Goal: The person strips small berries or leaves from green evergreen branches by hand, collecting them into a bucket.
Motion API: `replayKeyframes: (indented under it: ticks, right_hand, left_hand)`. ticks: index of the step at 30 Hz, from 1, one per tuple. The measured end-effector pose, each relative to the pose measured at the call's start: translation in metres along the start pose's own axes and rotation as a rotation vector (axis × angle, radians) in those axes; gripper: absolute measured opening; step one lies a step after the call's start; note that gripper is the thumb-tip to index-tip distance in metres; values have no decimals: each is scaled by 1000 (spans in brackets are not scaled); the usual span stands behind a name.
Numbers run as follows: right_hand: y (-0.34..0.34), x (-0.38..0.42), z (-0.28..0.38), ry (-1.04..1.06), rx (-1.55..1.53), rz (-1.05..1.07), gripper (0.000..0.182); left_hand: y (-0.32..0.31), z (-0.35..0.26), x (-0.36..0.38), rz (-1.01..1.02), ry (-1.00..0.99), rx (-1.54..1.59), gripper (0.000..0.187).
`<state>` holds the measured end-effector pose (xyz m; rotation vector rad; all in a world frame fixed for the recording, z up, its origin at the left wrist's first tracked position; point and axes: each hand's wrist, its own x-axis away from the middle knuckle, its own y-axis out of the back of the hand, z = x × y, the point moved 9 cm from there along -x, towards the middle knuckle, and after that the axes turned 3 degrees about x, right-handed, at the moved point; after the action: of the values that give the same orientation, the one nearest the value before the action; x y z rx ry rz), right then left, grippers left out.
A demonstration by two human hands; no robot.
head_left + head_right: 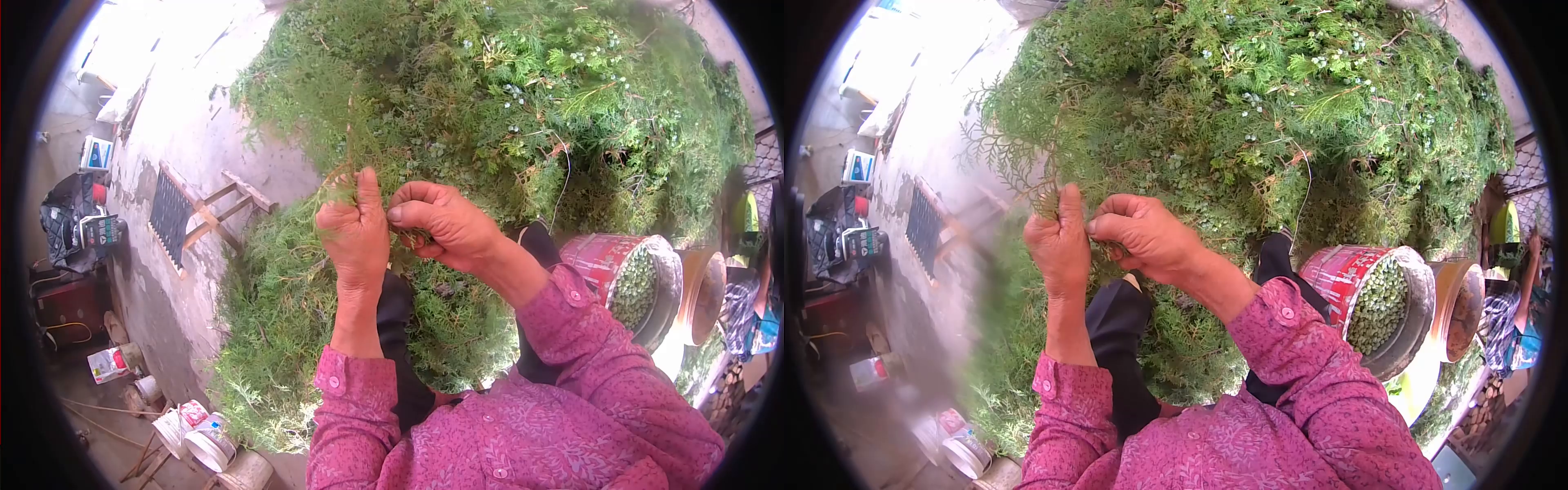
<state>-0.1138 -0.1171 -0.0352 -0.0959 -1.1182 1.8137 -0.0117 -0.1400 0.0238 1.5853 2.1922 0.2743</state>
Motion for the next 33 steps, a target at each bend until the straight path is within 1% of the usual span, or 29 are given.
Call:
replayKeyframes:
  ticks: [2,4,5,7,10,11,12,13,15,16,18,20,22,24,25,26,27,28,29,30,31,32,33]
  right_hand:
    - [0,0,0,39,-7,-12,10]
    - [0,1,1,78,-14,-24,9]
    - [1,1,4,112,41,-52,9]
    - [2,3,7,146,97,-78,9]
    - [4,5,9,140,76,-102,8]
    - [10,6,12,129,-5,-138,8]
    - [16,8,14,120,-86,-174,8]
    - [21,7,17,121,-85,-177,8]
    - [22,3,13,38,-233,-105,8]
    - [23,2,13,38,-233,-106,8]
    - [15,1,10,1,-223,-7,5]
    - [16,1,7,-15,-210,-25,6]
    - [16,1,5,-29,-193,-42,9]
    - [11,2,0,-65,-71,-37,17]
    - [9,2,-2,-67,-71,-37,17]
    - [2,2,-6,-77,-33,11,19]
    - [-3,2,-9,-86,3,59,21]
    - [-4,1,-11,-89,3,59,21]
    - [-7,0,-9,-60,22,78,20]
    - [-9,0,-8,-30,40,97,19]
    - [-11,0,-5,1,59,116,19]
    - [-11,0,-5,0,58,117,19]
    - [-11,0,-6,-18,131,134,19]
  left_hand:
    - [0,-1,-1,-12,-7,8,24]
    - [2,-9,-1,-56,-98,-4,26]
    - [2,-10,-1,-57,-99,-3,26]
    - [1,-5,-1,-37,-38,-37,25]
    - [5,-5,-1,-89,-65,-108,26]
    - [8,-5,-3,-88,-65,-108,26]
    - [14,-2,-5,-120,-17,-35,28]
    - [19,1,-7,-150,31,40,30]
    - [20,0,-7,-139,59,40,31]
    - [20,3,-6,-129,88,38,31]
    - [20,4,-7,-134,95,48,30]
    - [22,5,-9,-140,100,58,29]
    - [26,11,-11,-179,157,193,31]
    - [29,11,-13,-192,142,183,33]
    - [31,11,-13,-204,128,175,34]
    - [32,12,-12,-206,130,174,34]
    - [33,11,-12,-203,129,116,35]
    - [34,9,-11,-198,127,58,35]
    - [35,9,-11,-199,129,56,35]
    - [34,9,-11,-169,135,-4,27]
    - [33,9,-11,-138,141,-64,25]
    - [33,10,-12,-138,141,-65,25]
    - [33,12,-12,-135,154,-2,26]
